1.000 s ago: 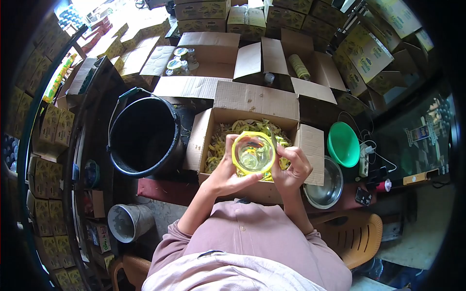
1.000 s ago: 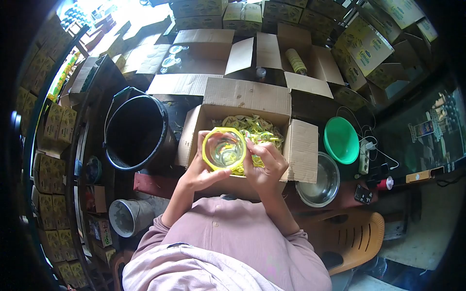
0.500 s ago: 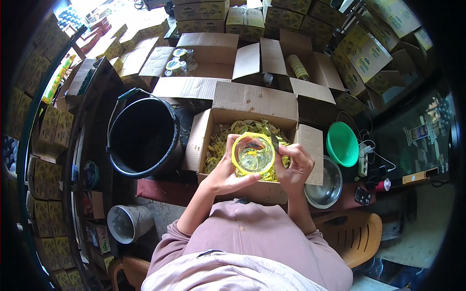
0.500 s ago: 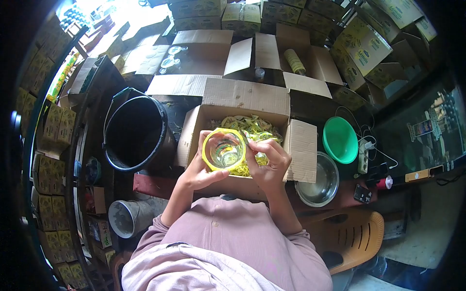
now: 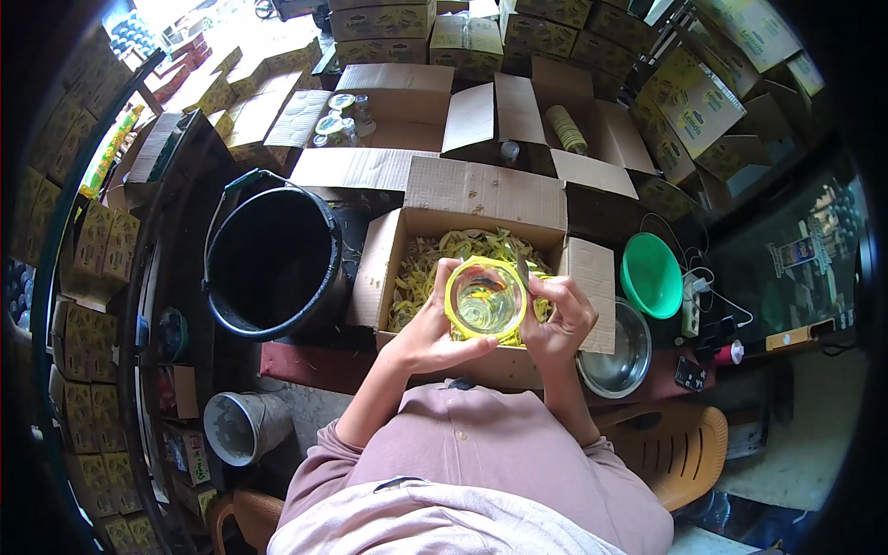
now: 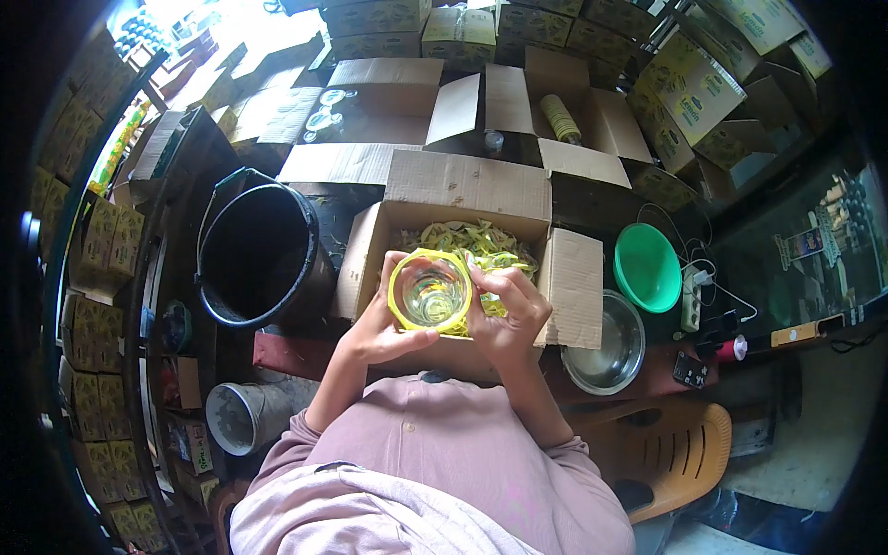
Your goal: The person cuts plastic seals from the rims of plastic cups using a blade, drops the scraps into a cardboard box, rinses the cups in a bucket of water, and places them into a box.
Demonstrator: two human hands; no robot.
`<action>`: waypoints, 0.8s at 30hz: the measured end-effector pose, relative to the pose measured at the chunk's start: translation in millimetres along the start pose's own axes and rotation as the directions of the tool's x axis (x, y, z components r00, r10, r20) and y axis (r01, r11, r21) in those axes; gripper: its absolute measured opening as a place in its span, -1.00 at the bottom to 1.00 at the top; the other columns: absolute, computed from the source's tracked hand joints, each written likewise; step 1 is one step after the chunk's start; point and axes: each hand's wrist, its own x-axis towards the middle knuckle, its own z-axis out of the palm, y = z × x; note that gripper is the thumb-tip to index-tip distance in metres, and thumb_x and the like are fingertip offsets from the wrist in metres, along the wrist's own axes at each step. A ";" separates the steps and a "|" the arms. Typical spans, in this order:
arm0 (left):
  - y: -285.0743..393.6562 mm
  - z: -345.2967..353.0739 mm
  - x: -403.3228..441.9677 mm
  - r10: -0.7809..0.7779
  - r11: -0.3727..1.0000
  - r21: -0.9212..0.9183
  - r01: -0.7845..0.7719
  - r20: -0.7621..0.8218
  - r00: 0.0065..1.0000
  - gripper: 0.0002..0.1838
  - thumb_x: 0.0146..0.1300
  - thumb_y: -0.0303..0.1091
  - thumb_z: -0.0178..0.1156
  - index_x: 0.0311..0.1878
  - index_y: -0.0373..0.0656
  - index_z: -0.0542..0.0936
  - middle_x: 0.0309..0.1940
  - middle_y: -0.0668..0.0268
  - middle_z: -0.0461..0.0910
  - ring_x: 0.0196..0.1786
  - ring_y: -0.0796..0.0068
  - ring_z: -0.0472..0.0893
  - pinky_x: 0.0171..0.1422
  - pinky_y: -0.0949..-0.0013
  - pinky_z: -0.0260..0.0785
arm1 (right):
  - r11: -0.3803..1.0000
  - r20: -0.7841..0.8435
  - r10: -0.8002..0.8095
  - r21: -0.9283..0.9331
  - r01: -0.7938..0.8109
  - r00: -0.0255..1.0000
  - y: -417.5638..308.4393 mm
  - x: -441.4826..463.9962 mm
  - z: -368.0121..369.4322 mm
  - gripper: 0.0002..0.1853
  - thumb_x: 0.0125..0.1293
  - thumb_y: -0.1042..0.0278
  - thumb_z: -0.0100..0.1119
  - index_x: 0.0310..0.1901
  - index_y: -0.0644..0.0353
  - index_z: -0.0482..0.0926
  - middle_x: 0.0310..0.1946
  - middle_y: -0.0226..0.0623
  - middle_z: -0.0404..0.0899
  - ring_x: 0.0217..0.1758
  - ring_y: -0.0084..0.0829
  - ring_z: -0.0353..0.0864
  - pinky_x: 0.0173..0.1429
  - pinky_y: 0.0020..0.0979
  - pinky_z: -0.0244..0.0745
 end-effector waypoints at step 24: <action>-20.7 12.0 9.2 0.176 0.984 0.037 -0.172 -0.176 0.969 -0.27 -0.18 -0.48 0.43 0.10 -0.22 0.26 0.01 0.25 0.17 0.13 0.39 0.34 0.19 0.38 0.32 | 0.991 0.057 0.085 0.097 -0.090 0.995 8.2 0.1 0.1 -0.78 -0.12 0.77 0.22 -0.37 0.34 0.55 -0.51 -0.30 0.49 -0.45 -0.58 0.47 -0.35 -0.60 0.39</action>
